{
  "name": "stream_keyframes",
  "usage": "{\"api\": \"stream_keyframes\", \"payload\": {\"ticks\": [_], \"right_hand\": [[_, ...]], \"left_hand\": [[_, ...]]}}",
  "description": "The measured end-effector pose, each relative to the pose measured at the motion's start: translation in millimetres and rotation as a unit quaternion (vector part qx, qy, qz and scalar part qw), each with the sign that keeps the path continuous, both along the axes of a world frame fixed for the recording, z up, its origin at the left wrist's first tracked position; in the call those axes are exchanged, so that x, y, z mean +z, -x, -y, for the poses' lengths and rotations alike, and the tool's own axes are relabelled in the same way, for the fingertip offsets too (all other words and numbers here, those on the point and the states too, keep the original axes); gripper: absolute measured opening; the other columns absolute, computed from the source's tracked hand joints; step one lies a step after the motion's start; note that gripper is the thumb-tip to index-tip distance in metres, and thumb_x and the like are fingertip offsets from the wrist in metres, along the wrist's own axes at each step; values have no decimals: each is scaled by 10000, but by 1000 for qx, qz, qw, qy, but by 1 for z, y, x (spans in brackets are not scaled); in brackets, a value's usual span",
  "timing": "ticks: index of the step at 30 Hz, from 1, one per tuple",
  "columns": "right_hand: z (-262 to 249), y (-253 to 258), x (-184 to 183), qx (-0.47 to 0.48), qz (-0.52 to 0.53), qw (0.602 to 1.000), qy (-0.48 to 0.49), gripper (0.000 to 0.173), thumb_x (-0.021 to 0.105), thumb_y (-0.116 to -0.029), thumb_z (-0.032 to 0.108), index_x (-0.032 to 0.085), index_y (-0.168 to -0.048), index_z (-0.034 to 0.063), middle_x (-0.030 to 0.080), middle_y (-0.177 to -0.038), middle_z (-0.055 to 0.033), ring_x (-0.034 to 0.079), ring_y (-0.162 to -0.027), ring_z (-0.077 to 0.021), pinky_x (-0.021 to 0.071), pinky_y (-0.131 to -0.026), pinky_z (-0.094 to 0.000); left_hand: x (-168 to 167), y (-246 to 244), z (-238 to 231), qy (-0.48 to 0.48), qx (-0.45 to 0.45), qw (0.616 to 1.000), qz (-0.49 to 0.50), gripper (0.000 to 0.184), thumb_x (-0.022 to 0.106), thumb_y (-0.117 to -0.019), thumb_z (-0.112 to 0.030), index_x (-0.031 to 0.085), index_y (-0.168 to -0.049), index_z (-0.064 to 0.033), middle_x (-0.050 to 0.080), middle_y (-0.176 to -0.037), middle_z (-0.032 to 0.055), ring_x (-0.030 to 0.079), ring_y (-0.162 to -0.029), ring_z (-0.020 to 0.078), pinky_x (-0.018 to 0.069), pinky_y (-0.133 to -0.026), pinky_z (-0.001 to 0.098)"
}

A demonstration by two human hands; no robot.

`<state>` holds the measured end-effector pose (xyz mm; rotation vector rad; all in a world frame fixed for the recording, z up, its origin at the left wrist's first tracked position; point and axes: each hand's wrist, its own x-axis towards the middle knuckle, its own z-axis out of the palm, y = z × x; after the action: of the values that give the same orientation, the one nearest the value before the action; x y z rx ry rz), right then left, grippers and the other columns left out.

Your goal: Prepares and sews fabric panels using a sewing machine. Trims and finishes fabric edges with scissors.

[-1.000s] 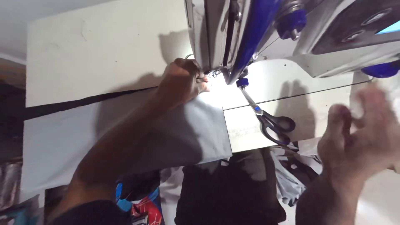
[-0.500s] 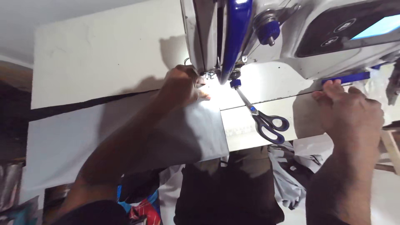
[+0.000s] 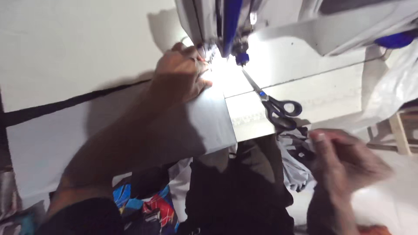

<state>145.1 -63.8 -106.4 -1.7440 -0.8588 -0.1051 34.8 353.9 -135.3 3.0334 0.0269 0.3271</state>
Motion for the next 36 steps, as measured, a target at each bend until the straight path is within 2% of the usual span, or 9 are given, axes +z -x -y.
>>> {"api": "stream_keyframes", "payload": {"ticks": [2,4,6,10,13,20,26,31,36], "right_hand": [[-4,41,-26,72,-186,979,-47,67,698,-982,184,755,-957,157,725,-852,97,663,-730,-2,577,-667,-191],[-17,70,-54,105,-321,941,-37,62,727,-940,146,737,-956,87,731,-868,61,669,-757,-17,579,-691,-207],[-35,87,-75,161,-420,893,-25,307,742,-902,112,667,-1163,-30,728,-1072,-44,683,-912,-88,590,-778,-271],[-68,96,-91,283,-436,852,-65,316,718,-934,78,645,-1210,-57,713,-1174,-65,674,-1106,-95,570,-998,-326],[-74,104,-94,314,-399,858,-74,110,700,-958,87,744,-918,-6,739,-932,-19,673,-888,-30,564,-829,-251],[-50,130,-50,293,-291,904,-108,234,680,-915,47,584,-708,-4,629,-711,-91,616,-700,-102,514,-653,-246],[-51,130,-45,286,-483,808,-178,308,727,-825,-103,540,-1027,36,628,-857,12,618,-721,-26,558,-640,-199],[-41,114,-45,152,-120,981,-5,156,670,-917,37,699,-1066,3,656,-1020,-123,638,-888,-105,559,-757,-199],[-50,93,-36,80,207,942,250,342,607,-1027,335,661,-1362,290,649,-1391,-69,603,-1059,-292,426,-843,-439]], "left_hand": [[2,15,25,0,-35,999,-6,375,491,-1003,-486,692,-1043,-171,637,-1227,110,570,-1178,368,460,-922,577],[54,25,75,23,-62,990,-121,325,524,-1039,-251,674,-1193,-8,597,-1345,236,554,-1256,456,447,-1017,613],[69,37,117,49,-68,982,-167,419,552,-1037,-242,598,-1342,40,517,-1471,245,486,-1349,472,434,-1079,585],[38,69,139,72,-82,987,-121,641,364,-1069,-512,464,-1526,-74,371,-1635,163,253,-1534,428,204,-1215,624],[27,88,129,99,-119,985,-72,550,393,-1077,-471,501,-1495,-131,406,-1618,147,272,-1549,342,166,-1259,576],[30,99,123,145,-182,971,-48,338,530,-1054,-343,677,-1336,-230,543,-1507,135,366,-1497,382,208,-1235,636],[27,96,119,138,-201,968,-59,370,502,-1063,-403,635,-1389,-291,511,-1545,108,328,-1515,385,185,-1229,636],[29,97,119,156,-207,963,-71,382,541,-1042,-385,627,-1411,-334,508,-1550,95,305,-1527,378,148,-1242,659],[22,95,114,99,-240,963,-74,425,460,-1054,-503,571,-1451,-403,416,-1616,102,229,-1550,403,96,-1224,707]]}}
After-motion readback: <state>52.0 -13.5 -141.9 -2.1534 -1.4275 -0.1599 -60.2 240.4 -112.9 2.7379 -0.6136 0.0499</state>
